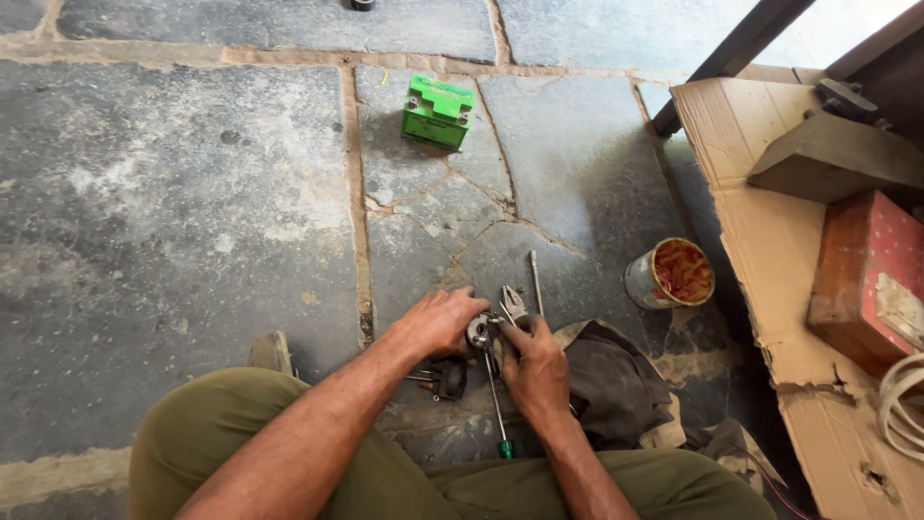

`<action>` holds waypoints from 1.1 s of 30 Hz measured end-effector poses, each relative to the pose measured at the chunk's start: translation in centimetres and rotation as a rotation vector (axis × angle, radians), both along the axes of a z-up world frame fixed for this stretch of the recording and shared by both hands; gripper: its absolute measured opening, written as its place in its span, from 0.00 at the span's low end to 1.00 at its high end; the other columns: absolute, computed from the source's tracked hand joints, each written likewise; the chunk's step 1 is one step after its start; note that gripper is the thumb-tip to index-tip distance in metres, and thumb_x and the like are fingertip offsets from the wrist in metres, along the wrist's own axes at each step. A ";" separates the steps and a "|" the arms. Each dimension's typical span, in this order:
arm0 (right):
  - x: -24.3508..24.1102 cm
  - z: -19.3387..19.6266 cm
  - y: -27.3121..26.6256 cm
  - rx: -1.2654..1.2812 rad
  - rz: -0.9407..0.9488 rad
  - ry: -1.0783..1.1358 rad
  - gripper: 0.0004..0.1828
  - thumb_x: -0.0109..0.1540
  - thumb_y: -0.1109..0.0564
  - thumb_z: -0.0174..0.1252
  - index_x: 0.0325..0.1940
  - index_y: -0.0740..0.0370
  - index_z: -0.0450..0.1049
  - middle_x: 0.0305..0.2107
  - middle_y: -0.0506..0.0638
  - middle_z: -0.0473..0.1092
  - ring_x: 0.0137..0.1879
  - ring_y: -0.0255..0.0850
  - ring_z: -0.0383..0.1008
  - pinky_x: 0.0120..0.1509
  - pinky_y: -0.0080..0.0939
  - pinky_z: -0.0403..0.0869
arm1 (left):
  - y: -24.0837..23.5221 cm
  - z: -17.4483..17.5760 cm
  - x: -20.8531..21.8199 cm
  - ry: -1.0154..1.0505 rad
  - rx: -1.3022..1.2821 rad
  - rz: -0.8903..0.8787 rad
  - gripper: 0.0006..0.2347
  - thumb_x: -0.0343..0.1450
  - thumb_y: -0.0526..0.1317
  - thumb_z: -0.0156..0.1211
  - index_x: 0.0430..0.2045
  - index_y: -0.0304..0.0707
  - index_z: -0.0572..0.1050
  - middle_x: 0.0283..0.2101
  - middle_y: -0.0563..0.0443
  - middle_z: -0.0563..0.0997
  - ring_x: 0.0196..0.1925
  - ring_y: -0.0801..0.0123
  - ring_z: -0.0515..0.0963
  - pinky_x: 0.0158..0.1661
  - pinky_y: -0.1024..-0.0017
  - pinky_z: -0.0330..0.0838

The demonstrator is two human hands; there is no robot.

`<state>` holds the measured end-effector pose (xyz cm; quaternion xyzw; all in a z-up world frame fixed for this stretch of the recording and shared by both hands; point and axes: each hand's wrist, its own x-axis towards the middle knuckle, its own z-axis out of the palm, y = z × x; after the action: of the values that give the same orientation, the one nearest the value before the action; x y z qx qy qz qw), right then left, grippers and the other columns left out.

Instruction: The person sits on the floor and uses a screwdriver to manipulate a small metal component held in their left hand. They then use a cloth to wipe the component and the surrounding area.

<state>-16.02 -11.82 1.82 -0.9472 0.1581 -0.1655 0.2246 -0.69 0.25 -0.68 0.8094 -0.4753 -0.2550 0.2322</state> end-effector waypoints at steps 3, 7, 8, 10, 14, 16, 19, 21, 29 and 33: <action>-0.6 0.3 1.0 -0.063 0.069 0.089 0.17 0.57 0.58 0.65 0.51 0.57 0.80 0.40 0.61 0.72 0.40 0.59 0.77 0.42 0.56 0.74 | 0.0 -0.7 0.0 -0.023 -0.071 0.019 0.32 0.53 0.48 0.81 0.50 0.39 0.73 0.50 0.37 0.75 0.55 0.40 0.76 0.53 0.48 0.71; -1.3 0.3 1.2 -0.028 0.132 -0.004 0.20 0.53 0.59 0.67 0.49 0.62 0.79 0.40 0.62 0.71 0.40 0.61 0.76 0.41 0.56 0.74 | -0.1 -1.3 0.0 -0.024 -0.046 0.029 0.27 0.56 0.46 0.78 0.48 0.40 0.75 0.50 0.37 0.76 0.54 0.40 0.77 0.52 0.49 0.73; -1.3 0.2 1.1 0.027 0.121 -0.001 0.17 0.54 0.60 0.66 0.48 0.61 0.80 0.39 0.61 0.72 0.41 0.59 0.76 0.42 0.54 0.74 | 0.0 -1.3 0.0 -0.025 -0.048 0.034 0.27 0.56 0.46 0.78 0.48 0.40 0.76 0.50 0.37 0.76 0.54 0.40 0.77 0.52 0.49 0.73; -0.9 0.1 0.6 0.136 0.099 0.004 0.12 0.56 0.62 0.65 0.44 0.60 0.82 0.38 0.57 0.74 0.42 0.56 0.78 0.44 0.51 0.75 | 0.0 -0.9 -0.1 -0.023 -0.047 0.043 0.27 0.56 0.46 0.78 0.48 0.39 0.76 0.49 0.36 0.76 0.53 0.40 0.78 0.51 0.49 0.74; -0.2 -0.2 0.0 0.430 -0.067 0.001 0.09 0.57 0.62 0.66 0.41 0.60 0.82 0.33 0.54 0.76 0.36 0.48 0.80 0.40 0.47 0.76 | -0.3 0.1 -0.1 0.005 0.004 0.049 0.28 0.55 0.47 0.79 0.47 0.38 0.75 0.47 0.37 0.76 0.51 0.43 0.78 0.50 0.49 0.74; -0.2 -0.3 0.4 0.410 -0.126 -0.041 0.09 0.57 0.61 0.66 0.42 0.59 0.83 0.34 0.53 0.75 0.36 0.46 0.79 0.39 0.46 0.76 | -0.3 0.4 -0.2 0.035 0.056 0.046 0.27 0.57 0.48 0.77 0.47 0.38 0.75 0.48 0.38 0.76 0.52 0.45 0.79 0.51 0.50 0.74; -0.3 0.1 1.1 0.265 0.057 -0.087 0.11 0.55 0.63 0.65 0.43 0.61 0.82 0.37 0.55 0.75 0.40 0.49 0.79 0.42 0.47 0.77 | -0.2 0.8 -0.2 0.040 0.088 0.029 0.25 0.61 0.46 0.73 0.51 0.41 0.74 0.51 0.38 0.75 0.54 0.46 0.78 0.54 0.50 0.73; -0.2 0.5 1.2 0.241 0.022 0.001 0.11 0.56 0.61 0.66 0.42 0.59 0.82 0.36 0.55 0.74 0.40 0.51 0.79 0.43 0.48 0.76 | 0.0 0.9 -0.1 -0.006 0.034 0.013 0.29 0.59 0.41 0.72 0.57 0.44 0.71 0.54 0.36 0.72 0.57 0.43 0.75 0.58 0.49 0.68; 0.1 0.3 0.0 0.172 -0.068 -0.024 0.11 0.57 0.59 0.63 0.44 0.57 0.81 0.41 0.58 0.74 0.45 0.57 0.77 0.47 0.51 0.75 | -0.7 0.1 0.8 0.017 0.154 -0.067 0.33 0.57 0.43 0.74 0.60 0.51 0.68 0.56 0.42 0.69 0.63 0.51 0.68 0.64 0.51 0.64; 0.1 0.1 -0.3 0.152 -0.083 -0.005 0.12 0.59 0.60 0.61 0.46 0.58 0.79 0.43 0.59 0.75 0.47 0.58 0.77 0.49 0.52 0.74 | -0.7 -0.3 0.3 0.042 0.079 -0.058 0.32 0.54 0.47 0.79 0.48 0.38 0.68 0.50 0.44 0.70 0.56 0.55 0.71 0.59 0.53 0.69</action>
<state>-15.91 -12.10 1.94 -0.9197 0.2086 -0.1643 0.2892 -0.38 -0.41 -0.95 0.7983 -0.4831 -0.2971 0.2027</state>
